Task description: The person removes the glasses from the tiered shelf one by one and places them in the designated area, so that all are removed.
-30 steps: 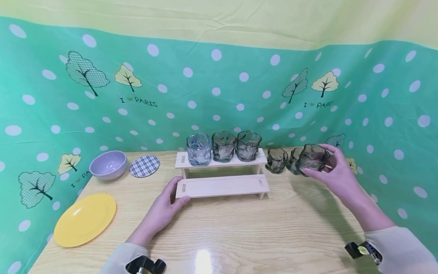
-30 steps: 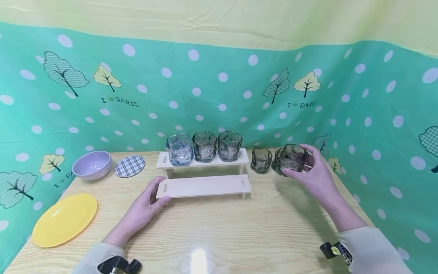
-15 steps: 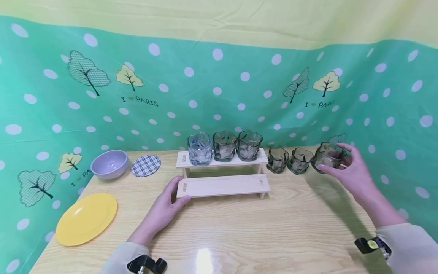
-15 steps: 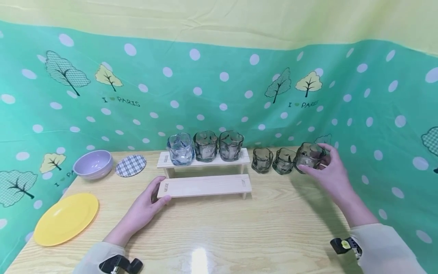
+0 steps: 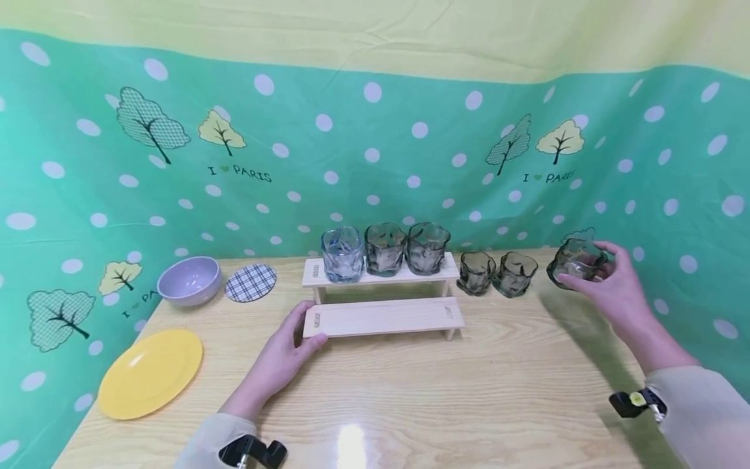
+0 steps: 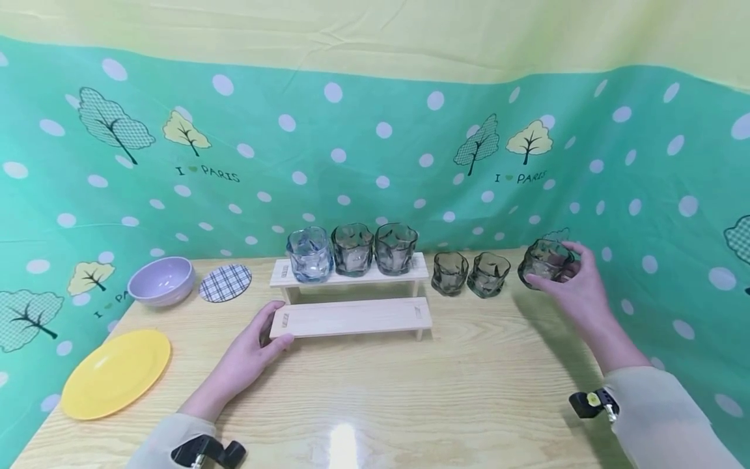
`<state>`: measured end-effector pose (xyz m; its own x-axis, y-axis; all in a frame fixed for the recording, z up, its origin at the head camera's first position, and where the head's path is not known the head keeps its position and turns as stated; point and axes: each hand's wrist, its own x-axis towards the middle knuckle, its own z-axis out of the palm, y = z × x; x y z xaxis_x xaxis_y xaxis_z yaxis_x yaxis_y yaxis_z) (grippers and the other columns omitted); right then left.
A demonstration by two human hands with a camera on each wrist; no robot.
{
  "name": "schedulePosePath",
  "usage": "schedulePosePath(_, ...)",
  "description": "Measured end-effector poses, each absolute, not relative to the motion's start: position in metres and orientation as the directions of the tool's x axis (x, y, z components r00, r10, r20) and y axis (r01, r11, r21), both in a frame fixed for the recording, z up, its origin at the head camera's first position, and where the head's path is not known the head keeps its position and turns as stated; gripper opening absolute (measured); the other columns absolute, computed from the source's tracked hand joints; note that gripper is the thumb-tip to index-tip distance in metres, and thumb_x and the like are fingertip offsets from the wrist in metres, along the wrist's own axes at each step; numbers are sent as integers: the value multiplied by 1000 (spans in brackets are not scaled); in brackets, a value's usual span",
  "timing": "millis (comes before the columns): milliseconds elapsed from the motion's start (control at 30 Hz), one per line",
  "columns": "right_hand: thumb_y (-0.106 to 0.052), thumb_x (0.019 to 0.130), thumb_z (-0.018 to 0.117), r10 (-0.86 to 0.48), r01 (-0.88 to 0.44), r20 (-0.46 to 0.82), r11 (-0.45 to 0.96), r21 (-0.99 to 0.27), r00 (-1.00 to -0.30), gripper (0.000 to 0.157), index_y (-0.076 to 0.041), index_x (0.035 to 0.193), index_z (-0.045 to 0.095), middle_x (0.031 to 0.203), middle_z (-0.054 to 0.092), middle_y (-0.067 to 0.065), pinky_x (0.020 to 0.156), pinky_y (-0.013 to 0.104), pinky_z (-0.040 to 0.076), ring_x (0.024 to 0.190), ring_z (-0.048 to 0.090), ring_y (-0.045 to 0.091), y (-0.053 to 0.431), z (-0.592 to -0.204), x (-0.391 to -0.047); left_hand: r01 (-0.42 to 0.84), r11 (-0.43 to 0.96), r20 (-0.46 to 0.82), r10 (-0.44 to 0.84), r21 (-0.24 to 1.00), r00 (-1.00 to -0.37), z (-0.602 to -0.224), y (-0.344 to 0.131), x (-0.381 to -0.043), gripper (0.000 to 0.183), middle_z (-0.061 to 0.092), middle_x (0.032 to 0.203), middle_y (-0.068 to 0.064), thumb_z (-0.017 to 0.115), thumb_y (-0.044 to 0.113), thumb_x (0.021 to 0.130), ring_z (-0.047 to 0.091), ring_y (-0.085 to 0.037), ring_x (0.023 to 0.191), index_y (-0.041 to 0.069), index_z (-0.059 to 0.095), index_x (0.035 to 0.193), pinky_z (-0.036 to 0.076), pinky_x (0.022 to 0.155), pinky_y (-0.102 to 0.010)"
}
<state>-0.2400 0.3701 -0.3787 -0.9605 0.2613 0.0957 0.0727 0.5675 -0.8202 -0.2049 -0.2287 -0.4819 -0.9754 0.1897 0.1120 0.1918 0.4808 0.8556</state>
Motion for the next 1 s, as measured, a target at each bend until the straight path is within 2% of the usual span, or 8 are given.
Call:
schedulePosePath(233, -45, 96, 89, 265, 107, 74, 607, -787, -961, 121, -9, 176, 6, 156, 45, 30, 77, 10, 50, 121, 55, 29, 379, -392, -250, 195, 476, 117, 189, 858, -975, -482, -229, -205, 70, 54, 164, -18, 76, 35, 106, 45, -37, 156, 20, 41, 165, 29, 130, -60)
schedulePosePath(400, -46, 95, 90, 268, 121, 42, 565, -816, -963, 125, -8, 176, 3, 160, 41, 36, 76, 12, 54, 132, 52, 46, 384, -402, -254, 195, 464, 115, 196, 864, -974, -481, -227, -205, 69, 56, 162, -16, 77, 36, 106, 47, -36, 154, 19, 43, 164, 29, 130, -60)
schedulePosePath(567, -48, 93, 91, 277, 137, 28, 557, -819, -960, 128, -10, 176, 1, 161, 38, 39, 96, 40, 61, 138, 49, 53, 386, -408, -261, 202, 464, 123, 197, 862, -973, -481, -227, -205, 70, 56, 162, -16, 76, 36, 106, 47, -36, 155, 19, 42, 164, 29, 130, -60)
schedulePosePath(600, -47, 93, 91, 280, 138, 29, 557, -819, -960, 128, -10, 176, 1, 161, 38, 39, 96, 40, 61, 138, 49, 53, 386, -411, -263, 203, 464, 124, 197, 862, -973, -481, -227, -205, 70, 56, 163, -16, 76, 36, 106, 47, -36, 155, 19, 42, 165, 29, 130, -60)
schedulePosePath(700, -47, 92, 92, 286, 149, 19, 554, -819, -958, 129, -10, 176, 2, 162, 36, 39, 107, 59, 55, 140, 47, 56, 388, -418, -267, 206, 459, 126, 198, 864, -972, -482, -227, -204, 70, 56, 162, -16, 76, 35, 106, 47, -36, 155, 19, 42, 164, 29, 130, -60)
schedulePosePath(767, -45, 91, 93, 291, 158, 11, 552, -819, -957, 128, -11, 176, 3, 163, 35, 39, 110, 62, 52, 142, 45, 58, 390, -423, -268, 206, 458, 126, 199, 865, -972, -483, -227, -204, 70, 57, 162, -16, 77, 35, 106, 49, -36, 154, 18, 43, 164, 29, 130, -61)
schedulePosePath(833, -44, 91, 94, 293, 168, 0, 547, -820, -956, 129, -11, 177, 3, 164, 33, 40, 115, 75, 41, 144, 41, 59, 390, -427, -268, 208, 459, 127, 200, 864, -971, -484, -227, -204, 69, 57, 161, -15, 77, 35, 106, 49, -36, 153, 18, 43, 164, 30, 130, -61)
schedulePosePath(1000, -39, 92, 93, 292, 162, -4, 519, -839, -956, 127, -8, 176, 3, 163, 33, 40, 117, 72, 41, 143, 42, 56, 389, -433, -272, 206, 461, 127, 196, 863, -972, -482, -228, -204, 70, 56, 162, -16, 77, 35, 106, 48, -37, 154, 19, 42, 165, 29, 130, -61)
